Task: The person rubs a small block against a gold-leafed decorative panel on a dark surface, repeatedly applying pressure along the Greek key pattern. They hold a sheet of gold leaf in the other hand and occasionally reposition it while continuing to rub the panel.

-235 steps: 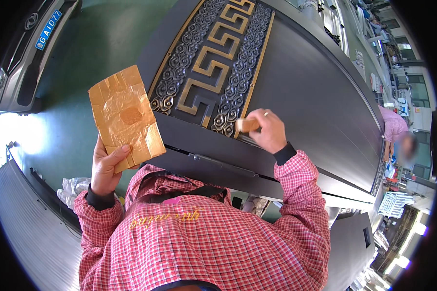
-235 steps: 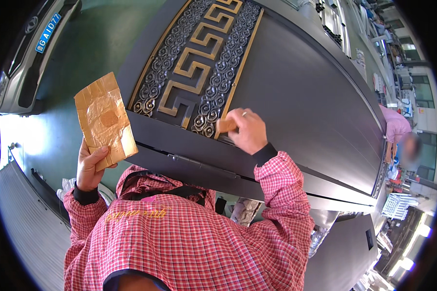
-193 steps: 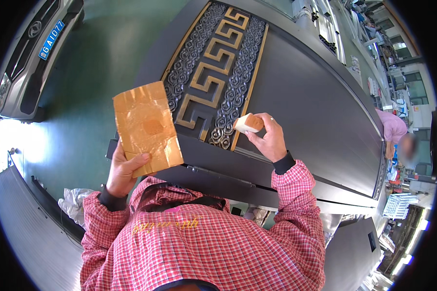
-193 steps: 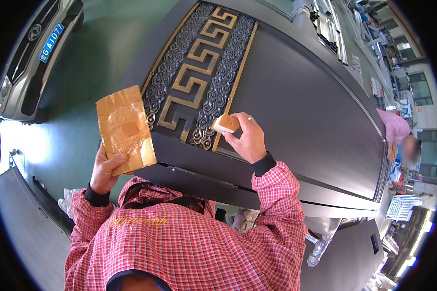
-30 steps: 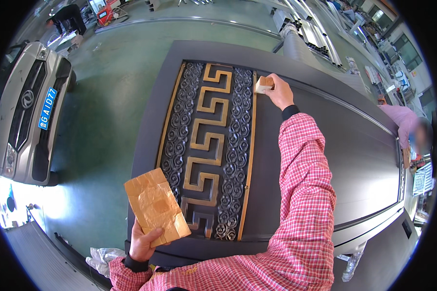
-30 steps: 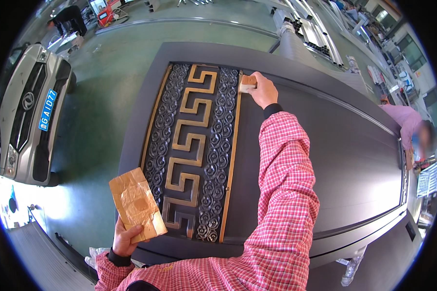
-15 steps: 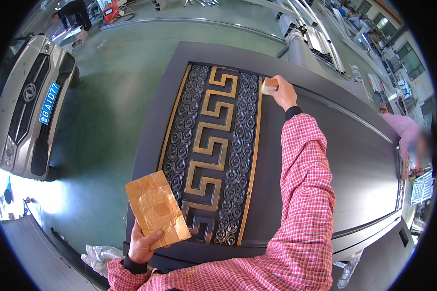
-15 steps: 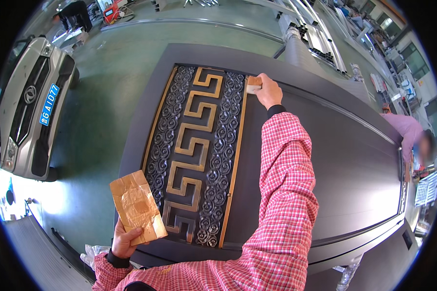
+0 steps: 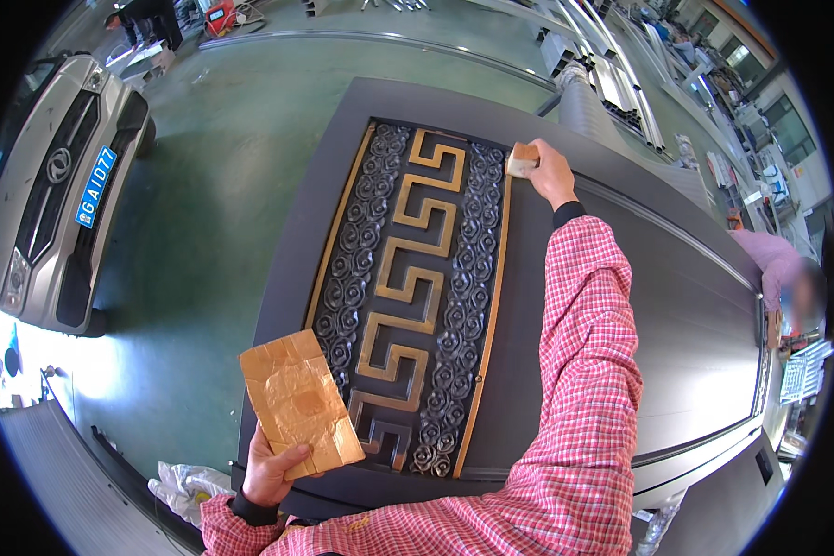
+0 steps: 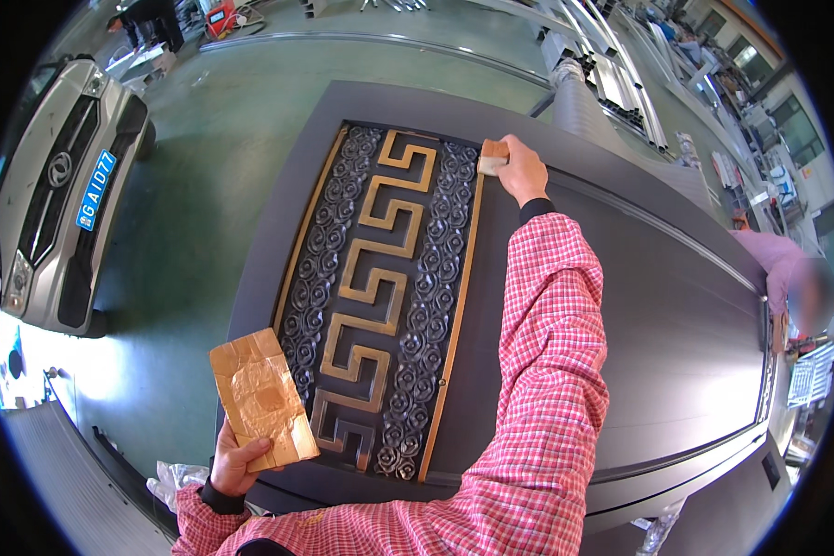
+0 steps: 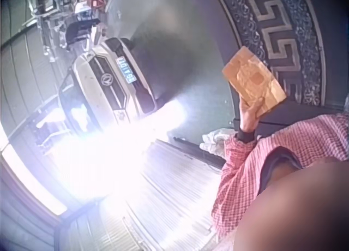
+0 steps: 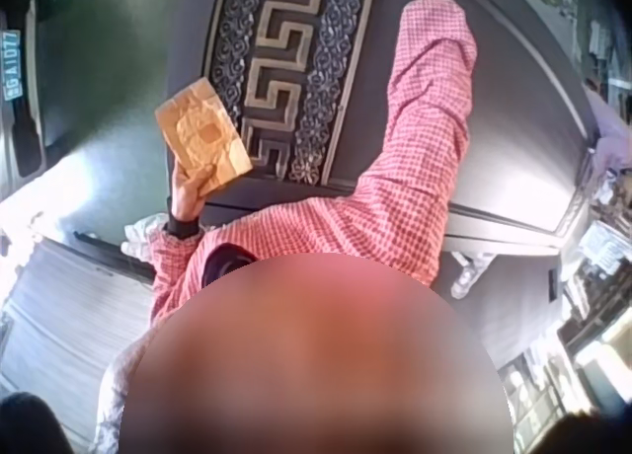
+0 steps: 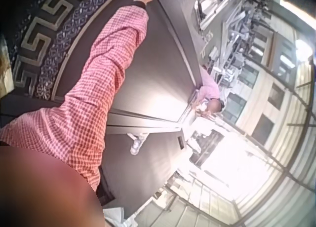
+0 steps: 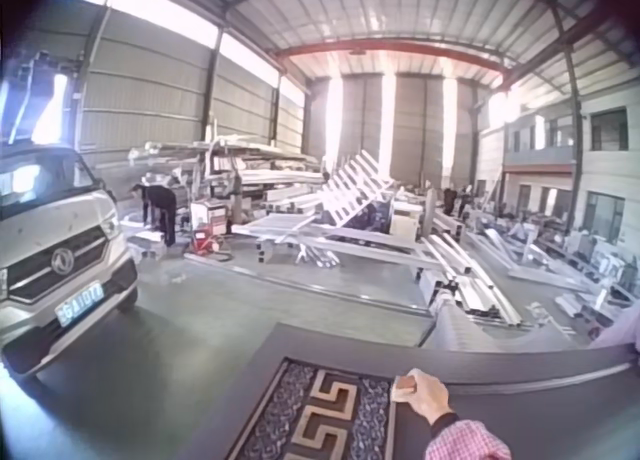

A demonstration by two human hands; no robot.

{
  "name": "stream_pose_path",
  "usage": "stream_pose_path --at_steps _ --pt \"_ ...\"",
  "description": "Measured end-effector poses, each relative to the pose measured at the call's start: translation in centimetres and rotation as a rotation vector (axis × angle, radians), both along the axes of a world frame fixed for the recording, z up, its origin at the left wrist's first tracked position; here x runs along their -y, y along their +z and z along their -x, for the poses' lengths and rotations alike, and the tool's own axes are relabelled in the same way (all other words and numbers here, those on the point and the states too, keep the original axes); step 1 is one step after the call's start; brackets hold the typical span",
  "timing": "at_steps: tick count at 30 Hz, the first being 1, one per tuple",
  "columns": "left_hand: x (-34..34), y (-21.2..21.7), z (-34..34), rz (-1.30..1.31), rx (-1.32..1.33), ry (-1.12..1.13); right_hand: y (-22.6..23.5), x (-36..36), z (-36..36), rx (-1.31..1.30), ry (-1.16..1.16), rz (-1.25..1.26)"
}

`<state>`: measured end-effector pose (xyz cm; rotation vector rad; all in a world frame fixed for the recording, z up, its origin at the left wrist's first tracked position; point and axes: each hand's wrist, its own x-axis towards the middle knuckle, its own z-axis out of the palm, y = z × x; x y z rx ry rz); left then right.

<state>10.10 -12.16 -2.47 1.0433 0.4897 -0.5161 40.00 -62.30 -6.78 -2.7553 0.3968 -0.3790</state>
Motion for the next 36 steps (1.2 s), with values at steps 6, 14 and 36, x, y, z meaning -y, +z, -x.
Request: stream_pose_path --at_steps 6,14,36 --pt "0.0 -0.1 -0.1 0.004 0.001 0.009 0.0 0.0 -0.4 -0.014 0.003 -0.012" --pt "-0.3 -0.1 -0.5 0.02 -0.005 -0.026 0.9 0.0 0.3 0.063 -0.021 0.044" --pt "5.5 2.0 -6.8 0.116 0.269 -0.091 11.8 -21.1 15.9 0.134 1.005 -0.341"
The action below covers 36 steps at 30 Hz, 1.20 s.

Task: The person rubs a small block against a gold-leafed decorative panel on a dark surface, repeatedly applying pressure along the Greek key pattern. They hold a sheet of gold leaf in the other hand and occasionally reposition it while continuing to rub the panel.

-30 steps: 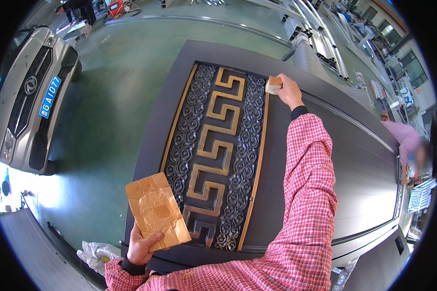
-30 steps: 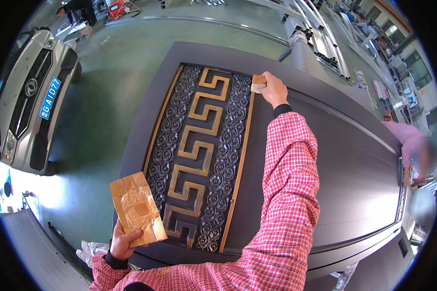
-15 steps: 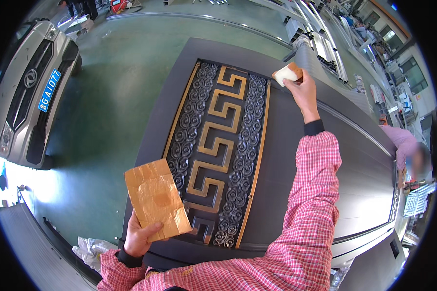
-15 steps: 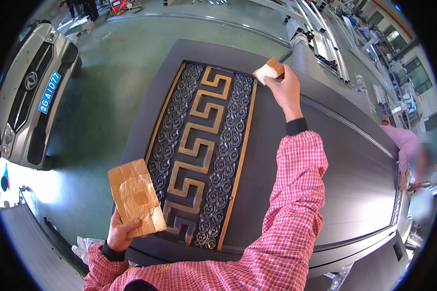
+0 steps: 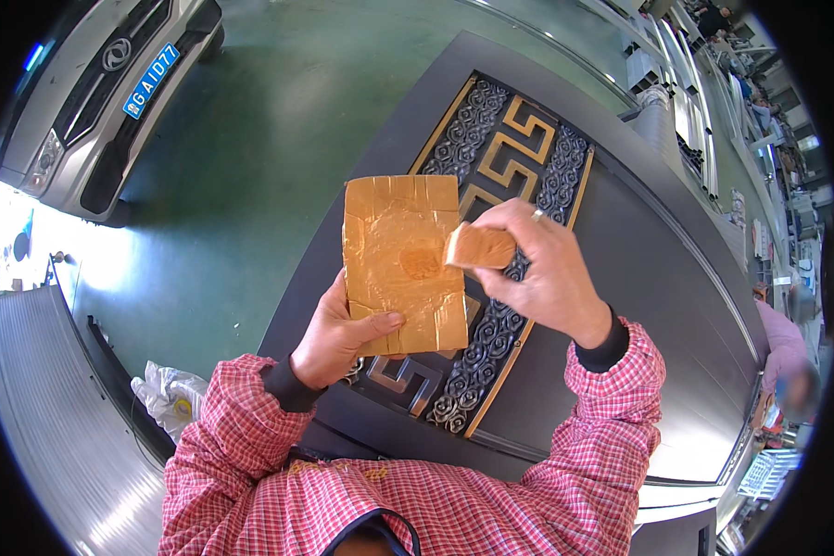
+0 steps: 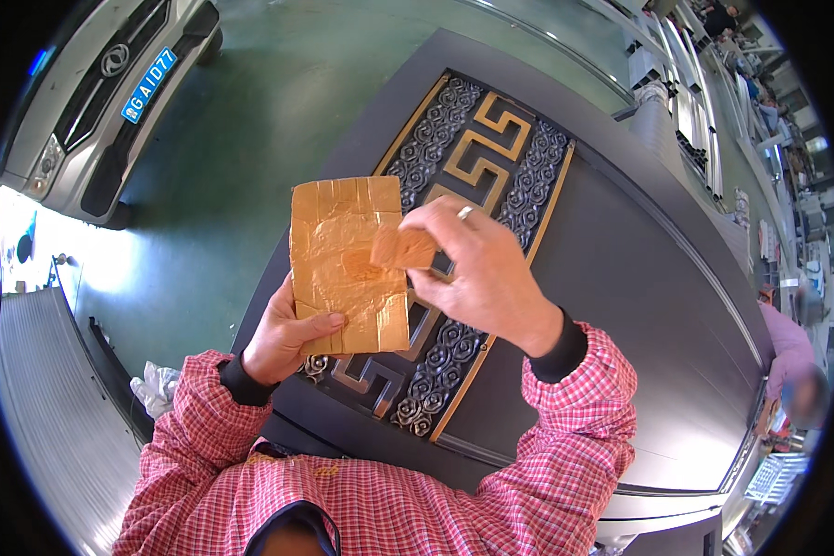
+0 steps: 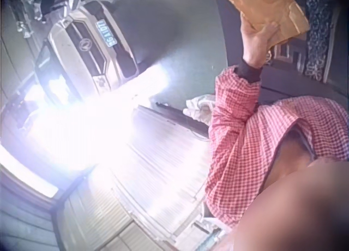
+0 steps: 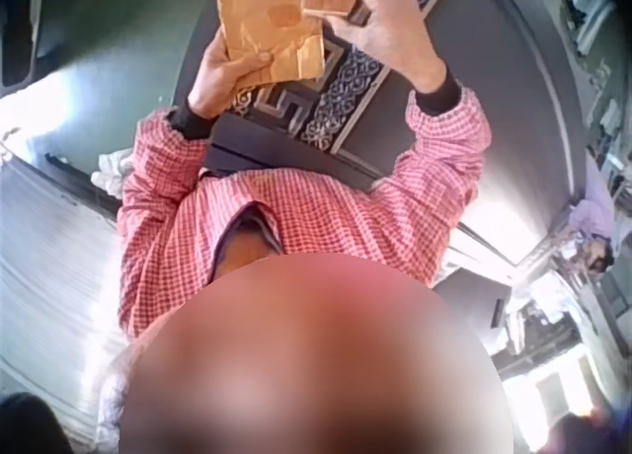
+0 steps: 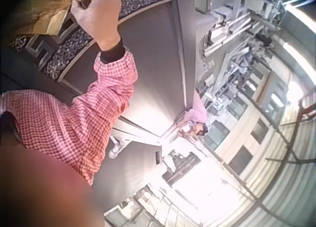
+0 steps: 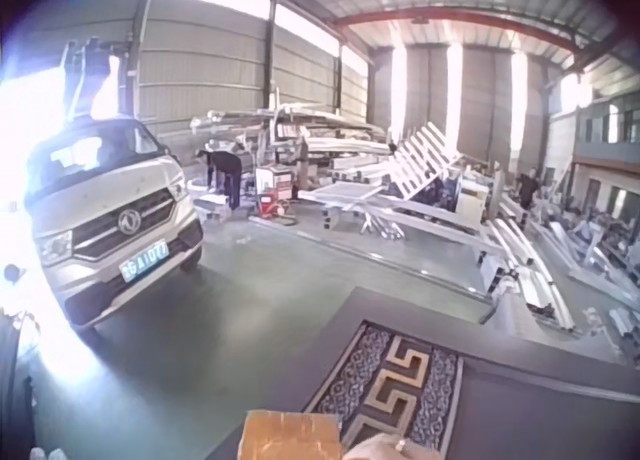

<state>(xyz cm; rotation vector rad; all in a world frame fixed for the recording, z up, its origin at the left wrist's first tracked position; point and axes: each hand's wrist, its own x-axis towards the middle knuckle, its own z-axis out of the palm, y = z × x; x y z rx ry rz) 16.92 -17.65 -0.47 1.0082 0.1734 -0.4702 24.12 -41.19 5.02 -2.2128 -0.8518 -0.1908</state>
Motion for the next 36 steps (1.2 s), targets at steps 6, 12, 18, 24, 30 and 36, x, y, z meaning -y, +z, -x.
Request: stream_pose_path --at_steps 6,12,18,24,30,36 --pt "0.5 0.4 -0.2 -0.059 -0.028 -0.016 0.6 -0.1 0.2 0.037 -0.03 0.109" --pt "0.4 0.4 -0.1 -0.052 -0.068 -0.013 -1.1 1.2 -1.0 0.05 -0.076 0.047" --pt "-0.8 -0.2 0.1 -0.005 -0.104 0.0 -7.0 14.3 -8.6 0.06 -0.888 -0.241" --pt "-1.9 -0.8 0.5 -0.022 -0.139 0.015 -11.2 19.2 -12.8 -0.02 -1.024 -0.102" --pt "-2.2 -1.6 0.7 -0.066 -0.125 0.07 -12.3 20.8 -16.5 -0.069 -1.043 -0.02" --pt "-2.1 -1.6 0.5 -0.048 -0.144 0.066 -13.4 21.9 -17.9 -0.064 -1.003 0.107"
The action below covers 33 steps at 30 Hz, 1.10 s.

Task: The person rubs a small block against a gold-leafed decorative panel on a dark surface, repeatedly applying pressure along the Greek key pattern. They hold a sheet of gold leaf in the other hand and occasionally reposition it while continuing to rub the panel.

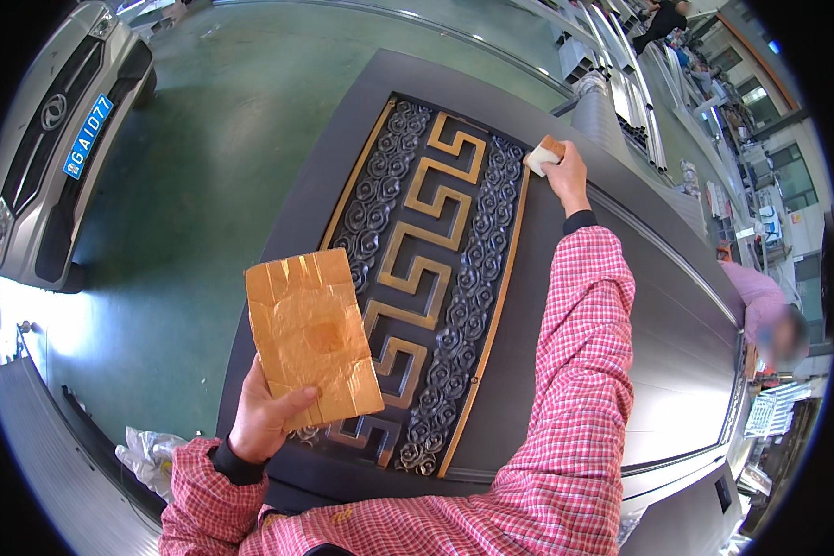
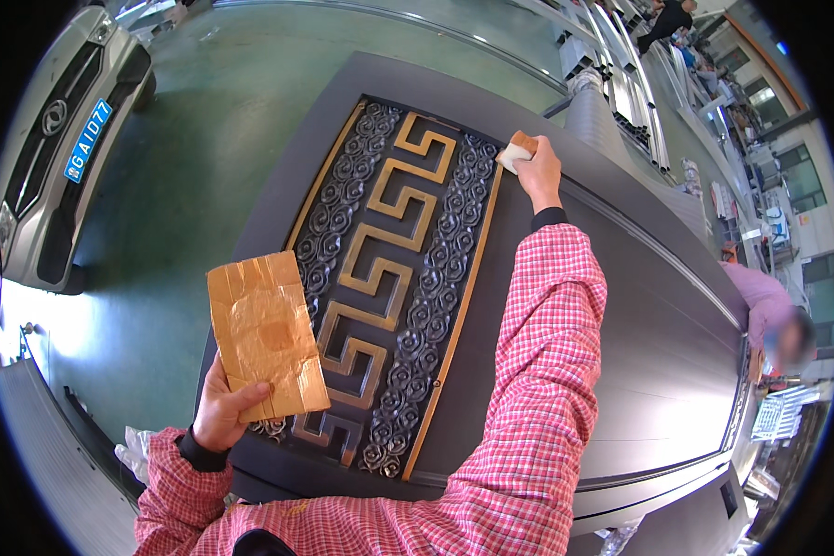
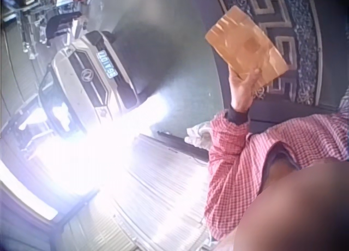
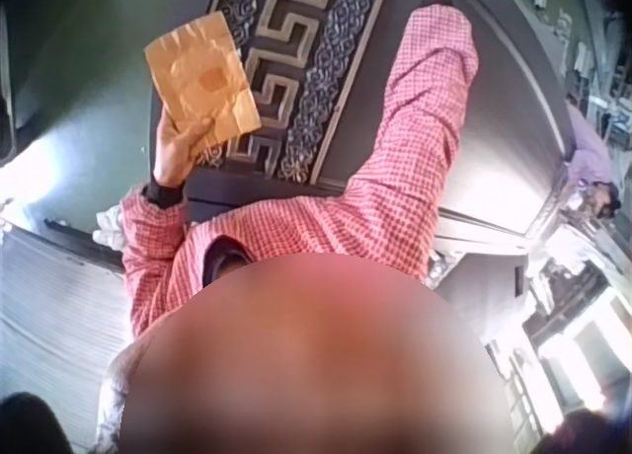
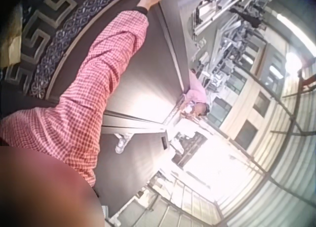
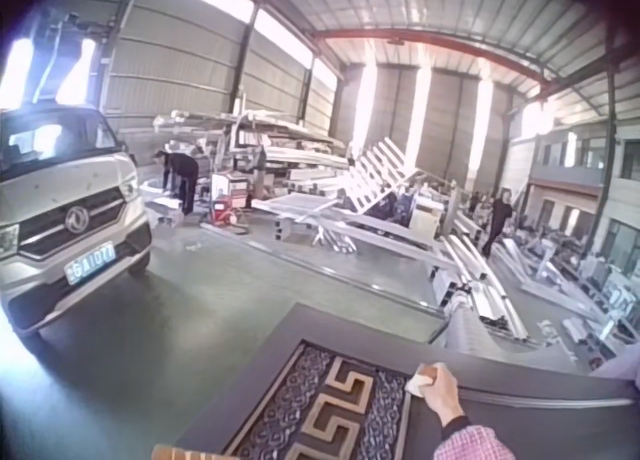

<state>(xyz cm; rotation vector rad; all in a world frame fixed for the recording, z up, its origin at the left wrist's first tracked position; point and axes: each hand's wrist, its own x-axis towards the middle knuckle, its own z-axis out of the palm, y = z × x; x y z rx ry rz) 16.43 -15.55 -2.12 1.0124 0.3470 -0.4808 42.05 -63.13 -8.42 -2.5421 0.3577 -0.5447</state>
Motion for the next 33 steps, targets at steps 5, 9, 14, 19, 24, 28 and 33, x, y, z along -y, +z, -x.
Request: stream_pose_path --at_steps 5,9,14,19,24,28,33 --pt "-0.1 0.2 -0.1 0.001 -0.016 -0.002 1.3 0.1 0.7 -0.005 0.004 -0.032" --pt "0.1 0.0 -0.1 0.007 -0.003 -0.012 0.7 0.2 1.1 -0.048 0.077 0.022" --pt "0.1 0.5 -0.2 0.005 0.004 0.003 1.5 -0.5 2.3 -0.121 0.182 0.0" --pt "-0.2 0.2 0.0 -0.001 0.002 -0.002 1.4 -0.3 2.9 -0.083 0.178 -0.037" --pt "-0.7 0.5 0.3 -0.032 -0.004 0.025 1.7 -0.6 3.5 0.014 0.118 -0.071" --pt "-1.3 1.0 0.5 -0.031 -0.018 0.014 1.7 -1.0 3.7 -0.07 0.155 -0.005" --pt "-1.5 0.9 1.0 -0.04 0.01 0.067 1.6 -1.0 4.3 -0.068 0.188 -0.027"
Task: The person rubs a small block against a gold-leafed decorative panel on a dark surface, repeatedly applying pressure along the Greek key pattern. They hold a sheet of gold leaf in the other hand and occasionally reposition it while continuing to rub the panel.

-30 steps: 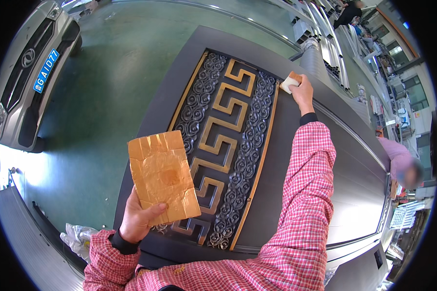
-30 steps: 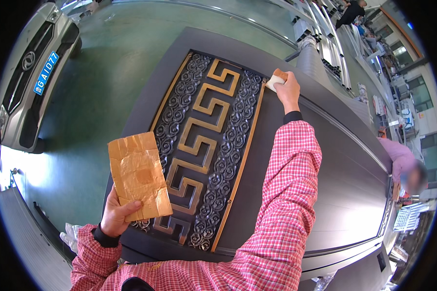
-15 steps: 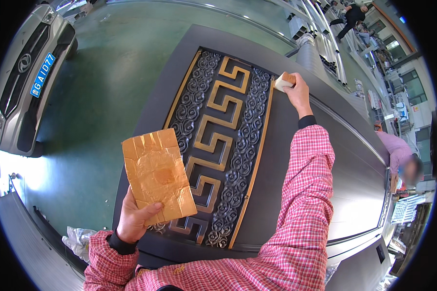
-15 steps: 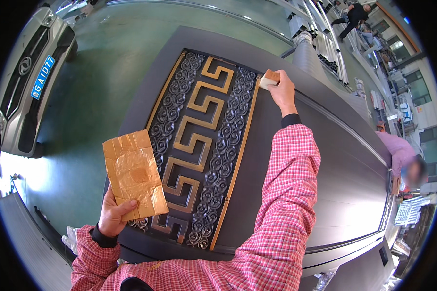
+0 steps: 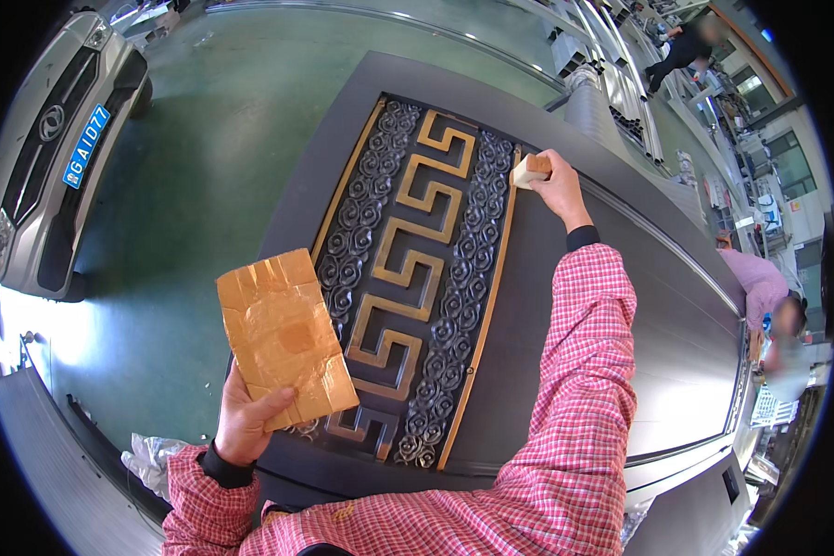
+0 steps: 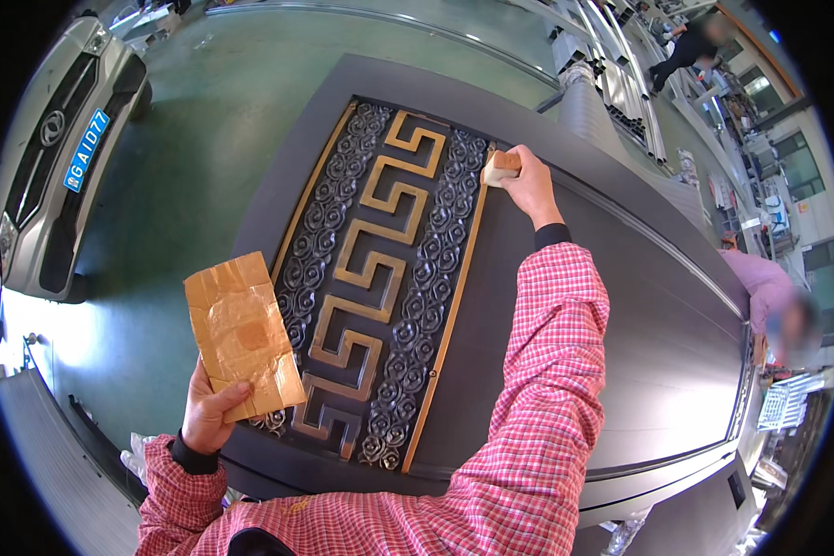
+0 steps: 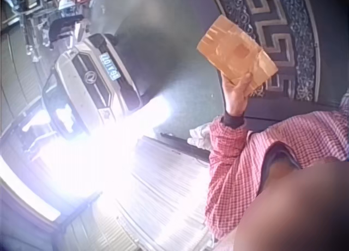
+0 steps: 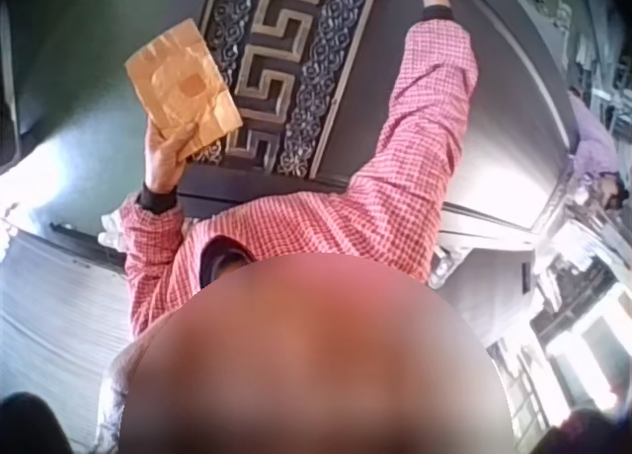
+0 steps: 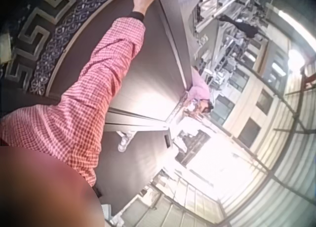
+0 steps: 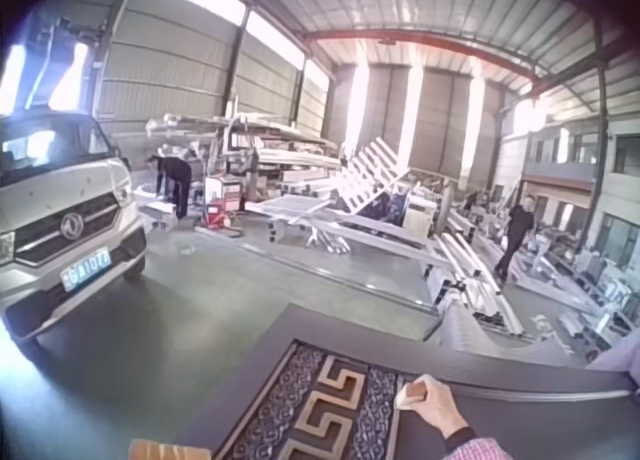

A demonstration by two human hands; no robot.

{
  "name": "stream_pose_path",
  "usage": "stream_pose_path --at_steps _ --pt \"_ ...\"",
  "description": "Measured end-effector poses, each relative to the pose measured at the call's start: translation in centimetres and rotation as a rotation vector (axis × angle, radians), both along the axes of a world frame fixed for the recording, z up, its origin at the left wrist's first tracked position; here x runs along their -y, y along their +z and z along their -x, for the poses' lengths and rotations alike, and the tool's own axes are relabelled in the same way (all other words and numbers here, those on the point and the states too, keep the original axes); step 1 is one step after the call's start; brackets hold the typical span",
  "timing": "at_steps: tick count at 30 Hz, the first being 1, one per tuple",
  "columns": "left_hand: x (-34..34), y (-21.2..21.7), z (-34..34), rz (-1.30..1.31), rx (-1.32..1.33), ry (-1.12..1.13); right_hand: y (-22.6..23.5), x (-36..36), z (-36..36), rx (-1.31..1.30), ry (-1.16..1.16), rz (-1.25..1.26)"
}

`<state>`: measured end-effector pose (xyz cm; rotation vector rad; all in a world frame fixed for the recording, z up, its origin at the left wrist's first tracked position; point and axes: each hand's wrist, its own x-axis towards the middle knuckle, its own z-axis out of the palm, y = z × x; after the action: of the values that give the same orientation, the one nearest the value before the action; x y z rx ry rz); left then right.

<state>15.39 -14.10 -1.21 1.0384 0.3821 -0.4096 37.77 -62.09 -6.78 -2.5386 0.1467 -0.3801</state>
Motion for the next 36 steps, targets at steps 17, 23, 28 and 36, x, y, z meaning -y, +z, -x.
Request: stream_pose_path --at_steps 17,23,28,36 --pt "-1.3 0.7 2.2 0.001 0.011 -0.007 1.7 -2.4 4.3 0.107 -0.03 -0.182" --pt "-3.3 1.3 4.8 -0.033 0.001 0.004 6.0 -8.7 10.7 -0.061 0.134 -0.776" --pt "-4.2 2.1 6.4 0.039 0.05 -0.061 8.9 -15.6 17.4 0.011 0.279 -0.947" --pt "-6.3 2.1 7.9 0.161 0.101 -0.18 12.6 -27.1 24.5 -0.066 0.509 -0.642"
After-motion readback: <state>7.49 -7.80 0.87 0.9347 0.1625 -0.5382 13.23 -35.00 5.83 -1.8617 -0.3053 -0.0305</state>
